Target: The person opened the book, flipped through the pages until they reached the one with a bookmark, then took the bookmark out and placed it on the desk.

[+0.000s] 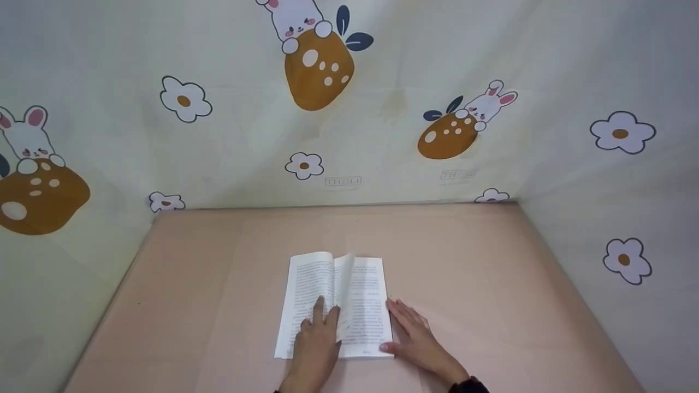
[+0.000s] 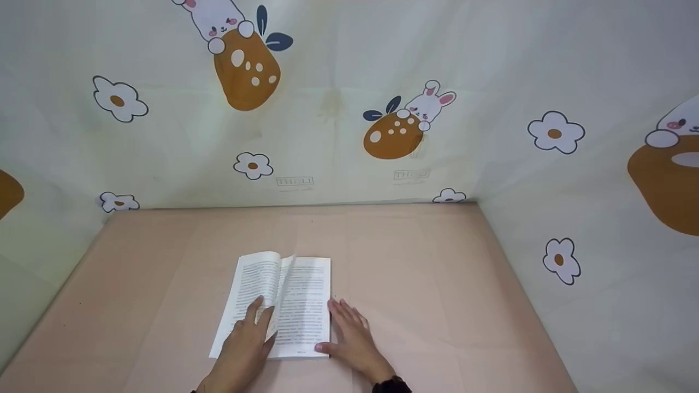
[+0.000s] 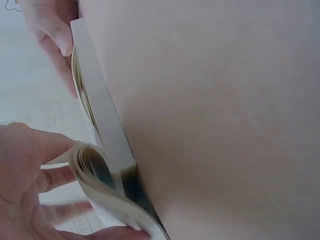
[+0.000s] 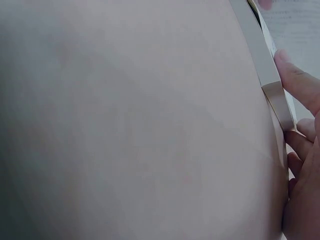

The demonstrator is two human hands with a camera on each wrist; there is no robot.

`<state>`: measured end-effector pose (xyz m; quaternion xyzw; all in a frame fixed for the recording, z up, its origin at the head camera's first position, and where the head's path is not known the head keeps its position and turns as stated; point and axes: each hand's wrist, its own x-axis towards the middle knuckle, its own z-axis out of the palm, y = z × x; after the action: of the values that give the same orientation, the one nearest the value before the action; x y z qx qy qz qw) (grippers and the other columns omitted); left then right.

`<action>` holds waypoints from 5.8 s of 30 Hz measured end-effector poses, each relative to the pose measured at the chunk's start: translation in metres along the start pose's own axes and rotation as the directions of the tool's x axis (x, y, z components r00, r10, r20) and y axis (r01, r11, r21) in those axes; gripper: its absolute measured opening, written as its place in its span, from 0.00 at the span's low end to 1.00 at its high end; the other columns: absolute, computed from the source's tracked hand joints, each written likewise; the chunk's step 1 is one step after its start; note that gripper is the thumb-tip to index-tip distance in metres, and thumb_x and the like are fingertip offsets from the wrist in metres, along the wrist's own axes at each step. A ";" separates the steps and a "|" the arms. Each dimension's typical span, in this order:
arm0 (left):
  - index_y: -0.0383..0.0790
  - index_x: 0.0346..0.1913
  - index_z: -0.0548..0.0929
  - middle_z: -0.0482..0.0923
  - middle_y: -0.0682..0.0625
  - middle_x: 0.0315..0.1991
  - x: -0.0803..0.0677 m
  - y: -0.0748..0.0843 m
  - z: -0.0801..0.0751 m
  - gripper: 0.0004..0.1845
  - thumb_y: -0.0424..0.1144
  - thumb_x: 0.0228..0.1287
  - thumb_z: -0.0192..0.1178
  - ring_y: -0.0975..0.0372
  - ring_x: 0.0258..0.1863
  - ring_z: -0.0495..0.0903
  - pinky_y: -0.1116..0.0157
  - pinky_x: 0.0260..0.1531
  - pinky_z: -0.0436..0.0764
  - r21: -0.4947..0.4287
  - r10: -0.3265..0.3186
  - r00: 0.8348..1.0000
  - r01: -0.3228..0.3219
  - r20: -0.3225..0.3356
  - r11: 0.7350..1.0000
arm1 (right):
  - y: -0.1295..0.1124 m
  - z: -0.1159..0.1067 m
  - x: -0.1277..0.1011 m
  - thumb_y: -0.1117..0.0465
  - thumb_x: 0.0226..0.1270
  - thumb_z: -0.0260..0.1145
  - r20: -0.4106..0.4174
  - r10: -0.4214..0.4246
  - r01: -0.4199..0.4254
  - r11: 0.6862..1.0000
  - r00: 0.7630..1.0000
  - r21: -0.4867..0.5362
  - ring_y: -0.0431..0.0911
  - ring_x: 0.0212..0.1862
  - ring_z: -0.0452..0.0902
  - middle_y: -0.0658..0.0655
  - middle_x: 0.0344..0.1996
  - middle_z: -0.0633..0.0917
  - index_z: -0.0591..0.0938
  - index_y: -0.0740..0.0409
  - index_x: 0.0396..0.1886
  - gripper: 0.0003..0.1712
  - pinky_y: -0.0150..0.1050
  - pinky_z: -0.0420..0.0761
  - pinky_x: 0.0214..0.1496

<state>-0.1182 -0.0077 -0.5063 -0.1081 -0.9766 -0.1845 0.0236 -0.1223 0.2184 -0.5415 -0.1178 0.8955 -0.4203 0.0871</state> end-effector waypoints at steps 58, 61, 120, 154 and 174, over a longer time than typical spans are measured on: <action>0.18 0.49 0.75 0.59 0.19 0.60 -0.001 -0.023 -0.013 0.17 0.23 0.56 0.56 0.33 0.59 0.65 0.46 0.47 0.77 0.078 -0.120 0.988 0.128 -0.093 0.989 | 0.000 0.000 0.000 0.45 0.53 0.68 -0.017 -0.012 0.012 1.000 1.000 0.011 0.61 0.73 0.43 0.60 0.71 0.59 0.62 0.54 0.69 0.46 0.66 0.40 0.67; 0.17 0.53 0.71 0.60 0.23 0.62 -0.001 -0.021 -0.014 0.20 0.20 0.56 0.54 0.35 0.62 0.62 0.45 0.55 0.72 0.074 -0.104 0.993 0.108 -0.055 0.991 | 0.000 0.000 0.001 0.44 0.52 0.68 -0.017 -0.010 0.010 1.000 1.000 0.004 0.61 0.73 0.44 0.60 0.71 0.59 0.62 0.54 0.69 0.46 0.66 0.40 0.67; 0.42 0.57 0.75 0.69 0.37 0.62 -0.004 0.001 -0.004 0.39 0.63 0.43 0.65 0.31 0.57 0.65 0.40 0.49 0.73 0.193 0.252 0.962 -0.268 0.102 0.944 | 0.001 -0.002 -0.001 0.45 0.52 0.69 -0.043 -0.132 0.130 0.990 0.990 -0.054 0.64 0.70 0.49 0.62 0.69 0.62 0.65 0.54 0.67 0.44 0.67 0.46 0.65; 0.43 0.60 0.74 0.65 0.31 0.63 0.004 -0.028 -0.023 0.40 0.58 0.40 0.64 0.36 0.51 0.74 0.47 0.44 0.79 -0.125 0.179 0.981 -0.168 0.080 0.978 | 0.003 -0.001 0.000 0.44 0.52 0.70 -0.008 -0.105 0.105 0.994 0.994 -0.041 0.63 0.72 0.45 0.63 0.71 0.58 0.58 0.57 0.71 0.51 0.67 0.43 0.66; 0.35 0.62 0.68 0.69 0.29 0.58 -0.009 -0.015 -0.009 0.32 0.45 0.56 0.62 0.38 0.47 0.77 0.48 0.34 0.82 -0.099 0.006 1.000 -0.008 -0.026 0.995 | -0.002 -0.001 0.000 0.40 0.49 0.69 -0.016 -0.047 0.046 0.996 0.999 -0.075 0.62 0.72 0.46 0.62 0.71 0.59 0.60 0.55 0.70 0.52 0.65 0.45 0.67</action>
<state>-0.1124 -0.0263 -0.5041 -0.1103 -0.9655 -0.2338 0.0315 -0.1227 0.2181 -0.5394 -0.1379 0.9084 -0.3894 0.0647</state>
